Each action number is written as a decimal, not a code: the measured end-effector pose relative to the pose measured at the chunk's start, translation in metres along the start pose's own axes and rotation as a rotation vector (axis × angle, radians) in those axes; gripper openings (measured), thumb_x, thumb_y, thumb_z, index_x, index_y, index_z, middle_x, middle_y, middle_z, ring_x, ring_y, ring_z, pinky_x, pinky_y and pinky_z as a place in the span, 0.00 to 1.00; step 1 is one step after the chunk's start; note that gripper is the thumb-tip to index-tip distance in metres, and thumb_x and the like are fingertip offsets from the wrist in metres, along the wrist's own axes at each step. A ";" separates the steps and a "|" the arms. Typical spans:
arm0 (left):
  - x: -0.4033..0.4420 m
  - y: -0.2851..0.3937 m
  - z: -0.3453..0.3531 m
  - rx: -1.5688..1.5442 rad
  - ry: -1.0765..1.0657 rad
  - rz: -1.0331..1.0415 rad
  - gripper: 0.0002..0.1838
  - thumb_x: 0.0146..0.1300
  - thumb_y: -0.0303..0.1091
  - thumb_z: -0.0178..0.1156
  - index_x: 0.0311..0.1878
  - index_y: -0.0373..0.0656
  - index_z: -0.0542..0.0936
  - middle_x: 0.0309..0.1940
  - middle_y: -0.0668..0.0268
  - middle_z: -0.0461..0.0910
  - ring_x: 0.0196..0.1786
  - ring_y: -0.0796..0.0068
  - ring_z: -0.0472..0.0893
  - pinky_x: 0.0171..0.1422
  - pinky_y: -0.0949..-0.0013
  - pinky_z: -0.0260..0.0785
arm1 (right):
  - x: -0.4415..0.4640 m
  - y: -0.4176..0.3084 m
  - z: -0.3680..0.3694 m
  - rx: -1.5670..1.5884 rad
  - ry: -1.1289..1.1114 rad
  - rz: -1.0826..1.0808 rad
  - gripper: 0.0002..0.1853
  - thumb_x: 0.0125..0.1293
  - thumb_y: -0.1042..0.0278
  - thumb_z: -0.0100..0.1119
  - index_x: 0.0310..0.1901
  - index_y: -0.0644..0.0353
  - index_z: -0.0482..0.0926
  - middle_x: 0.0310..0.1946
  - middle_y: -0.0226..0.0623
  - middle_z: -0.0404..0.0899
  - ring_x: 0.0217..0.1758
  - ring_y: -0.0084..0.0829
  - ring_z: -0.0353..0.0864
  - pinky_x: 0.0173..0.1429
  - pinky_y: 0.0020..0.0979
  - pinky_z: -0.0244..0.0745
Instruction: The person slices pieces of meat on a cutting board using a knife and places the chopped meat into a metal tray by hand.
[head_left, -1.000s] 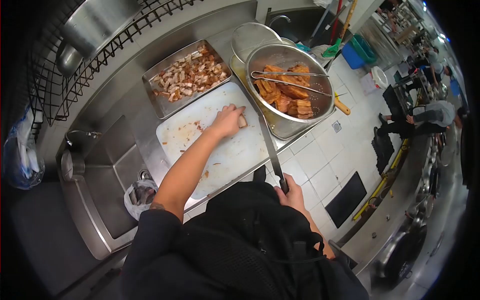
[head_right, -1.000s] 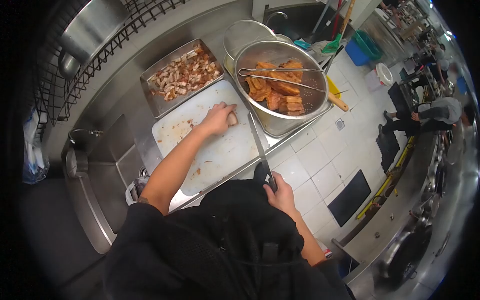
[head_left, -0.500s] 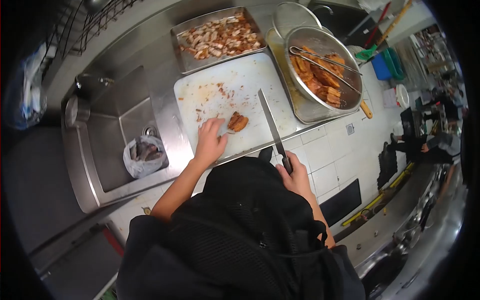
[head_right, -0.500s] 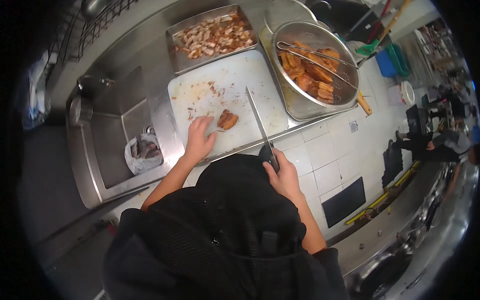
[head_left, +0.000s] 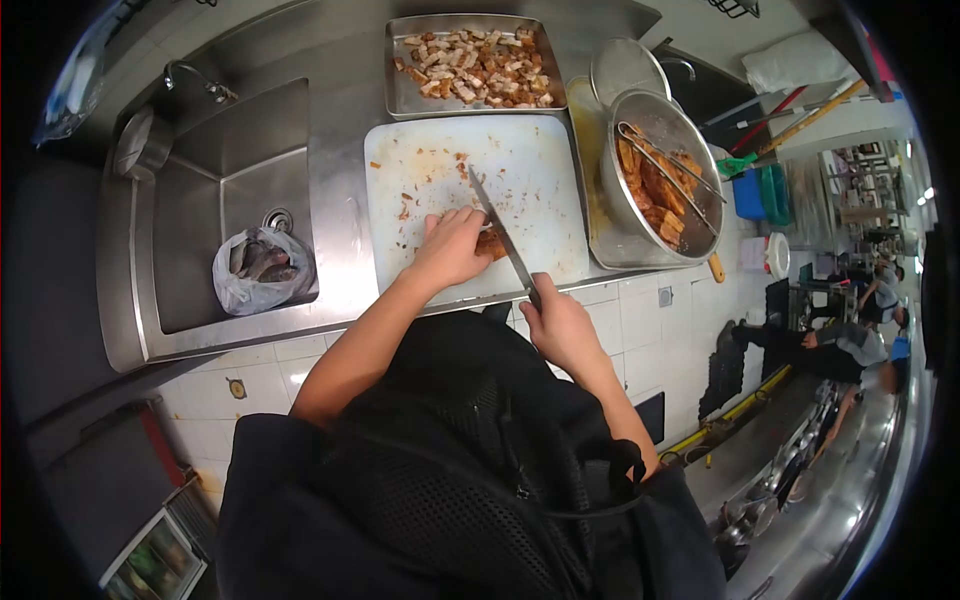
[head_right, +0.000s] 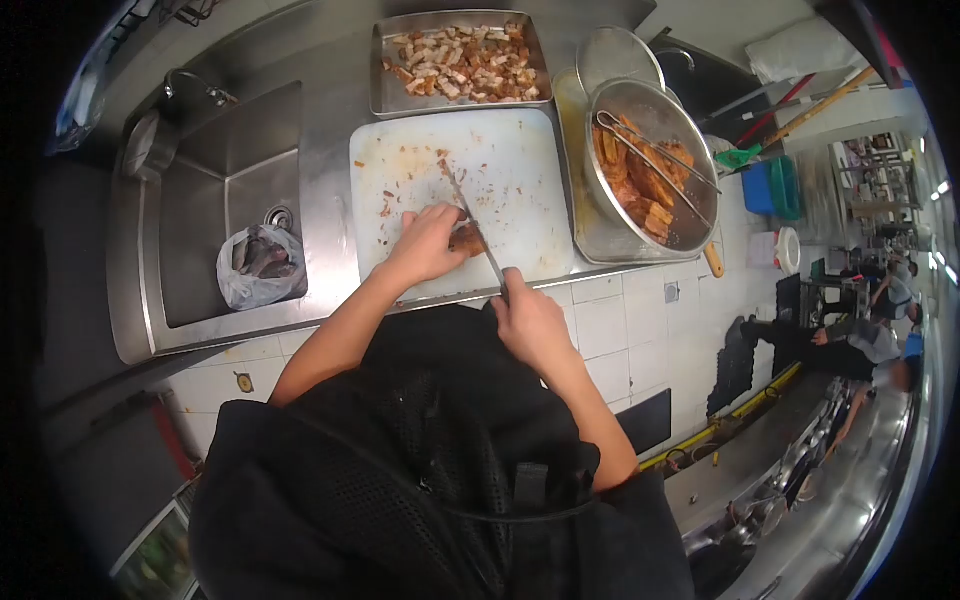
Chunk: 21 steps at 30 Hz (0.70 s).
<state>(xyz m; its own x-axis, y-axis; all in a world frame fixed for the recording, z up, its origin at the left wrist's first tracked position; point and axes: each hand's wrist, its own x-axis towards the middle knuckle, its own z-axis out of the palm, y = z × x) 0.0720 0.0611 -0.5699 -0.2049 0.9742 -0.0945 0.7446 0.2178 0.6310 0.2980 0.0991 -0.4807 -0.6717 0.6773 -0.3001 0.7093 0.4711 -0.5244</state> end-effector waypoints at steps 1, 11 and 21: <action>0.002 0.003 0.001 0.071 -0.006 0.012 0.25 0.56 0.39 0.72 0.56 0.38 0.81 0.55 0.57 0.82 0.65 0.55 0.78 0.67 0.50 0.60 | 0.003 0.004 0.005 -0.001 0.000 0.008 0.15 0.74 0.65 0.62 0.53 0.64 0.71 0.32 0.61 0.84 0.40 0.68 0.84 0.45 0.62 0.76; 0.007 -0.002 0.017 0.055 -0.021 -0.018 0.19 0.57 0.39 0.69 0.50 0.39 0.83 0.51 0.56 0.83 0.60 0.54 0.80 0.65 0.48 0.61 | -0.018 0.015 -0.013 -0.028 -0.225 0.024 0.17 0.73 0.65 0.64 0.53 0.66 0.68 0.34 0.65 0.84 0.42 0.67 0.85 0.47 0.61 0.78; 0.011 -0.013 0.024 -0.071 -0.060 -0.043 0.20 0.58 0.41 0.73 0.51 0.43 0.83 0.50 0.61 0.84 0.58 0.57 0.81 0.64 0.51 0.60 | 0.075 0.050 0.046 0.225 -0.044 -0.006 0.18 0.71 0.67 0.66 0.52 0.66 0.70 0.33 0.64 0.84 0.43 0.68 0.84 0.48 0.61 0.77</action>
<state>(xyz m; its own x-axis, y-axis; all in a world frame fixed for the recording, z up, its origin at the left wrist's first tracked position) 0.0758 0.0705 -0.5974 -0.1957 0.9662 -0.1676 0.6887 0.2571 0.6780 0.2729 0.1475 -0.5665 -0.6877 0.6475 -0.3283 0.6431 0.3335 -0.6894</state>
